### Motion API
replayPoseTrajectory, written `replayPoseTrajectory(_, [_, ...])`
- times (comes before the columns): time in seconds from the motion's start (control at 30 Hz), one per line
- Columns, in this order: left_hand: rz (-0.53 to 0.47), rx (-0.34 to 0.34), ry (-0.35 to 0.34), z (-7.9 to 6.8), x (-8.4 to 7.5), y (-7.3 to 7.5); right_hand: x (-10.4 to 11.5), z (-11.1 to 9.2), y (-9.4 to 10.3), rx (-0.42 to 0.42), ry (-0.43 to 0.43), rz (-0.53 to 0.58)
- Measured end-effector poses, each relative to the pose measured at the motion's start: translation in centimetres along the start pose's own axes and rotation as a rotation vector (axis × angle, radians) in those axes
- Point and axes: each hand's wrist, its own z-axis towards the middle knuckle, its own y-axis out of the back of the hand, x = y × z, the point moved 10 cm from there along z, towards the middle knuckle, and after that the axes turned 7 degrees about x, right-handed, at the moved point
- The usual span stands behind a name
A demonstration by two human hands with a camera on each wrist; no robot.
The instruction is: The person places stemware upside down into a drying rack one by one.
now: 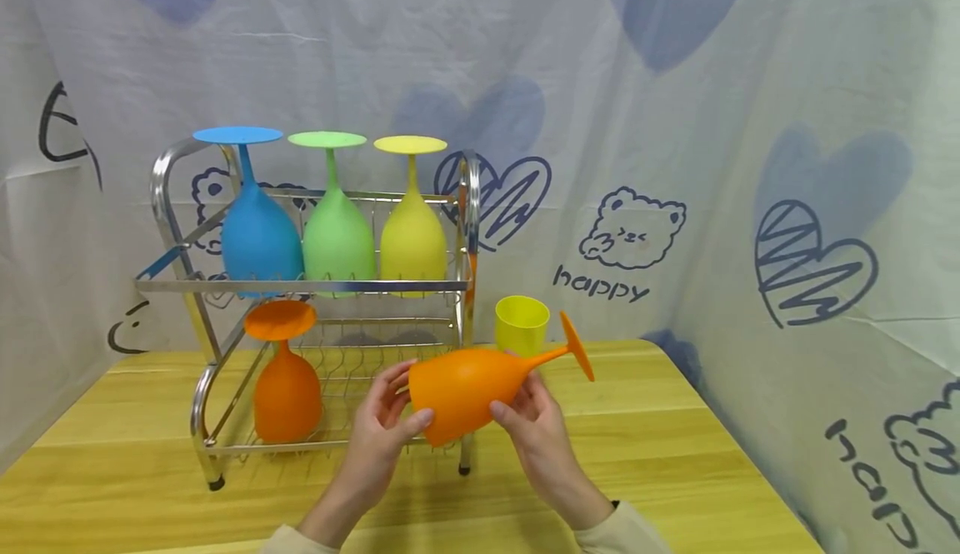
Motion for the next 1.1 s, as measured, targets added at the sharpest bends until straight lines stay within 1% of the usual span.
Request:
replayPoseTrajectory(0.23, [0.005,0.006,-0.001,-0.1,0.2,-0.1,-0.2,0.1,0.0,-0.024,-0.012,-0.019])
replayPoseTrajectory(0.4, [0.010,0.040,0.030,-0.1,0.7,0.0,0.0,0.1,0.0,-0.040,-0.006,-0.054])
replayPoseTrajectory(0.5, [0.078,0.068,0.035,-0.3,0.6,0.0,0.1,0.0,0.1,-0.054,-0.016,-0.081])
replayPoseTrajectory(0.57, [0.149,0.078,0.003,-0.5,0.1,0.2,0.2,-0.1,0.2,-0.058,-0.024,-0.098])
replayPoseTrajectory(0.63, [0.223,0.079,-0.056,-0.9,-0.6,0.6,0.4,-0.1,0.1,-0.054,-0.019,-0.115])
replayPoseTrajectory(0.73, [0.328,0.054,-0.147,-1.6,-1.8,1.8,0.9,-0.1,0.1,-0.050,0.001,-0.179])
replayPoseTrajectory(0.83, [0.447,0.006,-0.207,-2.3,-3.1,3.4,1.4,-0.1,0.2,-0.057,0.026,-0.268])
replayPoseTrajectory(0.93, [0.567,-0.059,-0.214,-3.0,-4.3,5.2,1.7,0.0,0.3,-0.063,0.050,-0.362])
replayPoseTrajectory(1.0, [0.622,-0.104,-0.208,-3.5,-5.2,6.5,1.9,0.0,0.3,-0.062,0.065,-0.420])
replayPoseTrajectory(1.1, [0.697,-0.162,-0.217,-4.2,-6.7,8.2,2.2,0.0,0.3,-0.062,0.087,-0.492])
